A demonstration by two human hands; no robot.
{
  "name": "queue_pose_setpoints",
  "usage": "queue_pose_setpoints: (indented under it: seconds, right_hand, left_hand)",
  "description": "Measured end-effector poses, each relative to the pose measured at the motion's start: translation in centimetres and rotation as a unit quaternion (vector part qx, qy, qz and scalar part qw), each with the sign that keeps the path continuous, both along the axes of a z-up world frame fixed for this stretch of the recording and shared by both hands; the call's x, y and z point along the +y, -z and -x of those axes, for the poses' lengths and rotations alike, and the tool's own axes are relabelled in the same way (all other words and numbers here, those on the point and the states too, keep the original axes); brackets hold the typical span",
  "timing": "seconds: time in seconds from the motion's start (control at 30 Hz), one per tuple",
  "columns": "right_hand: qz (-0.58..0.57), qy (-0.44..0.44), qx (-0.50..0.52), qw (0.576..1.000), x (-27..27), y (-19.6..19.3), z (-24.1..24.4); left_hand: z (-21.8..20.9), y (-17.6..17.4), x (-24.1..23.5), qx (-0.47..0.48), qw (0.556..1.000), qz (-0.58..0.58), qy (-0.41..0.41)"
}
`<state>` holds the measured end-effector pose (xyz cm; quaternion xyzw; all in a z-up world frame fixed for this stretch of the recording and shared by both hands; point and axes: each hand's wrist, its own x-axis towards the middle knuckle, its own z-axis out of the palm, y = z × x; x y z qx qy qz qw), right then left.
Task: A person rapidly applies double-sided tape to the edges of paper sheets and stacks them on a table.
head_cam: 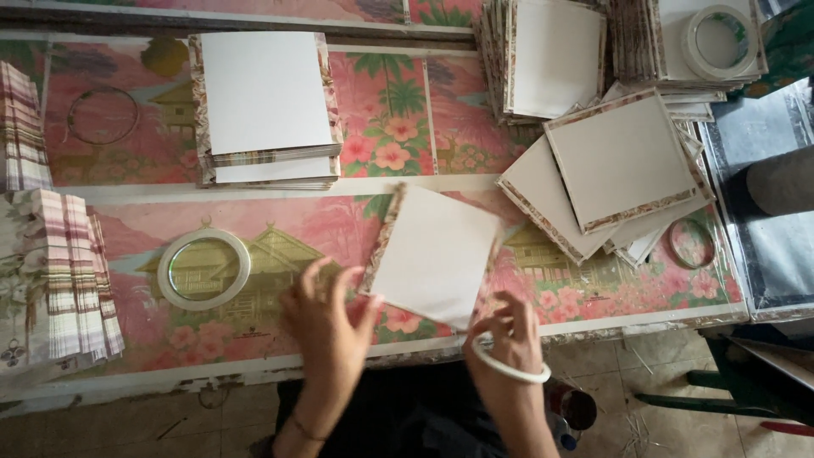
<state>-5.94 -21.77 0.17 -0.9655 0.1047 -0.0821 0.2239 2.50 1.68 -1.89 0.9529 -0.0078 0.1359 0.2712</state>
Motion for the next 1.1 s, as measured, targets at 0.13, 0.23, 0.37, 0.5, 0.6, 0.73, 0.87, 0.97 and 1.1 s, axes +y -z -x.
queue_pose_setpoints:
  seconds: [0.13, 0.23, 0.37, 0.5, 0.6, 0.73, 0.87, 0.97, 1.1]
  right_hand:
    - [-0.024, -0.068, -0.044, 0.996, 2.6, -0.2, 0.5]
    - [-0.053, -0.098, -0.067, 0.991, 4.4, -0.4, -0.1]
    - [-0.091, -0.149, -0.093, 0.98, 5.4, -1.1, -0.7]
    - [-0.1, -0.14, -0.118, 0.978, 4.1, 0.2, 0.8]
    - [-0.138, -0.154, -0.14, 0.968, 4.1, -1.6, 1.3]
    - [-0.112, -0.082, -0.157, 0.978, 3.7, -0.9, 2.2]
    - [-0.107, -0.051, -0.142, 0.983, 3.3, -0.9, 1.8]
    - [-0.12, -0.06, -0.146, 0.98, 3.0, -1.2, 0.6]
    - [-0.103, -0.043, -0.102, 0.988, 2.5, -1.3, -0.3]
  left_hand:
    - [1.3, -0.7, -3.1, 0.019, 0.995, 0.042, 0.083]
    - [1.7, -1.4, -3.8, 0.045, 0.989, 0.047, 0.134]
    - [0.9, -2.0, -2.8, 0.02, 0.981, 0.053, 0.188]
    - [0.7, -2.1, -2.3, 0.057, 0.977, 0.019, 0.204]
    - [0.9, -2.0, -2.2, 0.07, 0.976, 0.026, 0.204]
    - [1.1, -1.9, -2.3, 0.096, 0.974, 0.023, 0.202]
    - [1.4, -2.0, -2.3, 0.108, 0.975, 0.003, 0.192]
    - [1.5, -1.8, -2.3, 0.119, 0.973, 0.0, 0.196]
    - [1.7, -2.1, -2.3, 0.133, 0.971, 0.007, 0.198]
